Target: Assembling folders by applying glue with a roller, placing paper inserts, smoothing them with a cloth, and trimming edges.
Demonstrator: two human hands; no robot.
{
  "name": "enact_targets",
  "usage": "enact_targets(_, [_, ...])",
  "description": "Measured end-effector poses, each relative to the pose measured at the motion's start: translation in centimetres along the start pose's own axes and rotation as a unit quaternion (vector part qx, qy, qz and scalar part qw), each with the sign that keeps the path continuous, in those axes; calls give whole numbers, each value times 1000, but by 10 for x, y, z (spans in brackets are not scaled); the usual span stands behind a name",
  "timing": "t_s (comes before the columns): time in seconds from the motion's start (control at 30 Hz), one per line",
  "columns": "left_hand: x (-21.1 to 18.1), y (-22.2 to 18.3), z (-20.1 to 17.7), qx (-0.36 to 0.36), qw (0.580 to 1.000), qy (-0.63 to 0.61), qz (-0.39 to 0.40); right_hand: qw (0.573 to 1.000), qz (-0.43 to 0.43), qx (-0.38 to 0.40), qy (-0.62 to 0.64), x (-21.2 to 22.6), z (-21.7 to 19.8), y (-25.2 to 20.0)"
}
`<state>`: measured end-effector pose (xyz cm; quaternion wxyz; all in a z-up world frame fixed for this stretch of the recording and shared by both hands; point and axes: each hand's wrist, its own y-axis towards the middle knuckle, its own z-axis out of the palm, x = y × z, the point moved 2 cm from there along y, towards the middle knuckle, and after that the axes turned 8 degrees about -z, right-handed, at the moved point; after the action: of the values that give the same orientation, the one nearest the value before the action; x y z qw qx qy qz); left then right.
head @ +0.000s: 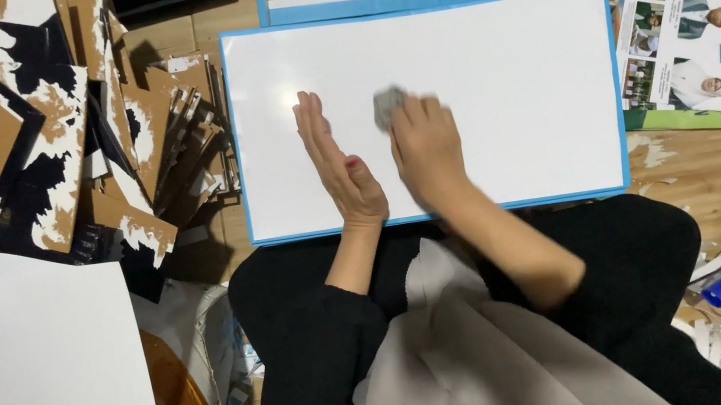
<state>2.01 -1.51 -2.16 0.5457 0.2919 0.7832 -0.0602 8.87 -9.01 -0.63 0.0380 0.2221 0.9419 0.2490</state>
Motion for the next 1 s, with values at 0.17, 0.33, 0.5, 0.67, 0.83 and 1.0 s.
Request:
enact_targets(0.17, [-1,0,2,-25,999,-30,9,997,-55,11,61,33,-9,-93])
enact_targets(0.33, [0,0,0,-17,999,-26,5,997,-17,7,80,13,-1,-69])
enact_targets(0.5, [-7,-2,-1,5,1000,-3,-5,997,17,-28,71,-41,31,23])
enact_targets(0.67, [-22,-1,-11,4,993,-111,41,983,15,-58,171,-49,46,53])
enact_targets(0.83, [-7,1,-2,33,999,2,-10,986,-39,16,159,6,-6,-77])
enact_targets(1.0, [-7,0,-2,41,999,21,-10,997,22,19,66,-58,5,-76])
